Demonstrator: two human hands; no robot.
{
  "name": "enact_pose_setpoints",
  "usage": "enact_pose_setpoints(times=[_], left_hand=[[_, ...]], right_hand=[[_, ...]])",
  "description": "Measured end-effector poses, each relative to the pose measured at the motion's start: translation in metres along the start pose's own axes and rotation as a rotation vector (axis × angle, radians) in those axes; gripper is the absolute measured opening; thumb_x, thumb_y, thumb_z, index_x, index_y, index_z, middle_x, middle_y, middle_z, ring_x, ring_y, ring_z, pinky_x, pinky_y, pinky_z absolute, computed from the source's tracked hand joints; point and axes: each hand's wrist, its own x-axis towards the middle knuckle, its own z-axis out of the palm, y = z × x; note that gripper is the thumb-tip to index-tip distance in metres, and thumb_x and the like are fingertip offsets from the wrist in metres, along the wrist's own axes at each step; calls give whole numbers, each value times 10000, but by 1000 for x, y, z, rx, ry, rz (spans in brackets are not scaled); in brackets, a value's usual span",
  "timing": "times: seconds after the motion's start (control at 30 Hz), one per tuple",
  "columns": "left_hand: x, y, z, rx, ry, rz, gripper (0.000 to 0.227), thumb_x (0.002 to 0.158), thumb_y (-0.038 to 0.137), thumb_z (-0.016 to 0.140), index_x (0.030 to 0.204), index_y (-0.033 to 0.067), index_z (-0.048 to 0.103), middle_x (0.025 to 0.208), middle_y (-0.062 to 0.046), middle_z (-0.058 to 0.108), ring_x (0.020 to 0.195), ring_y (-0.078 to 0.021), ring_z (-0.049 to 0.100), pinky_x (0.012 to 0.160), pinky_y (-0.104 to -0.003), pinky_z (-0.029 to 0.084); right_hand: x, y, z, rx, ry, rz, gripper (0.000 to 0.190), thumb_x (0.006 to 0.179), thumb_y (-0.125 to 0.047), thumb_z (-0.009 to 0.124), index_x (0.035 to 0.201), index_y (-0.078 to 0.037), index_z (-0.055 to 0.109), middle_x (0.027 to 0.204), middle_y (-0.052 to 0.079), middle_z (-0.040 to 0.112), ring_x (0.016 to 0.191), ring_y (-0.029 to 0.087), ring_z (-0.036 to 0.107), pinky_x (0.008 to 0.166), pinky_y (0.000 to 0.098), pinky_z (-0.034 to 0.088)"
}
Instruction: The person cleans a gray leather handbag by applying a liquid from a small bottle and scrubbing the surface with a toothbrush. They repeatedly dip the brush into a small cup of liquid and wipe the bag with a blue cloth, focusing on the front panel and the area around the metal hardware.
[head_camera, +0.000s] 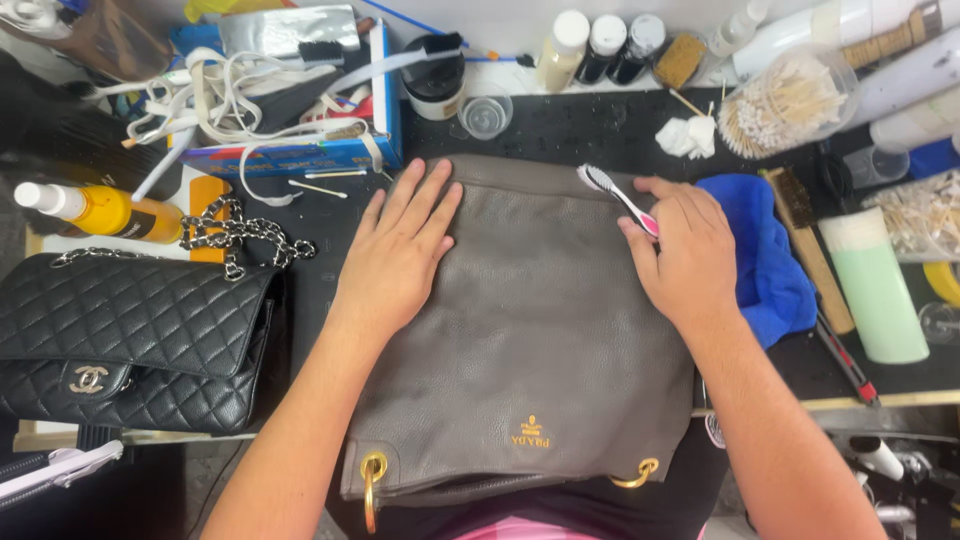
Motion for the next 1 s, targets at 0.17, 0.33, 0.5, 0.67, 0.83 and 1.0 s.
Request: enact_pose_setpoints(times=[0.17, 0.33, 0.5, 0.67, 0.83, 1.0], left_hand=[[-2, -14, 13, -20, 61, 29, 548, 993, 274, 637, 1510, 128, 527, 1640, -34, 380, 1533, -273, 323, 1188, -574, 325], [-1, -7, 12, 118, 26, 5, 568, 999, 315, 628, 1523, 127, 522, 1665, -36, 362, 1557, -278, 283, 1216, -611, 262], [-9, 28, 15, 7, 13, 10, 747, 949, 532, 609, 1565, 139, 454, 1671, -144, 281, 1562, -338, 206, 1222, -669, 128], [-4, 18, 22, 11, -38, 26, 751, 925, 609, 598, 1552, 224, 448, 1680, -129, 254, 1563, -321, 179, 1213, -656, 116], [-6, 16, 21, -64, -34, 52, 709, 902, 534, 664, 1492, 165, 526, 1660, -133, 283, 1554, -326, 205, 1215, -655, 128], [-11, -4, -21, -332, 57, 16, 367, 984, 183, 731, 1337, 113, 657, 1492, -39, 581, 1469, -269, 541, 1278, -492, 397]], right_hand=[[-1, -1, 10, -45, 51, -2, 268, 936, -133, 766, 894, -24, 526, 1276, 128, 695, 1141, 372, 628, 1038, 469, 454], [0, 1, 9, -76, -3, -24, 254, 939, -134, 770, 953, -9, 549, 1318, 134, 683, 1198, 380, 613, 1103, 483, 439], [-6, -22, 17, -127, -46, 40, 349, 931, -251, 783, 982, 22, 572, 1392, 216, 574, 1331, 414, 525, 1215, 583, 330], [2, -28, 25, -62, -73, 80, 505, 885, -387, 812, 952, 52, 572, 1381, 248, 495, 1333, 465, 433, 1216, 608, 295], [-2, -25, 28, -82, -110, 96, 526, 901, -407, 828, 975, 50, 578, 1401, 245, 486, 1346, 467, 428, 1232, 602, 292], [12, -24, 22, 7, -89, 129, 481, 870, -316, 858, 989, 50, 571, 1311, 234, 542, 1218, 451, 474, 1090, 529, 385]])
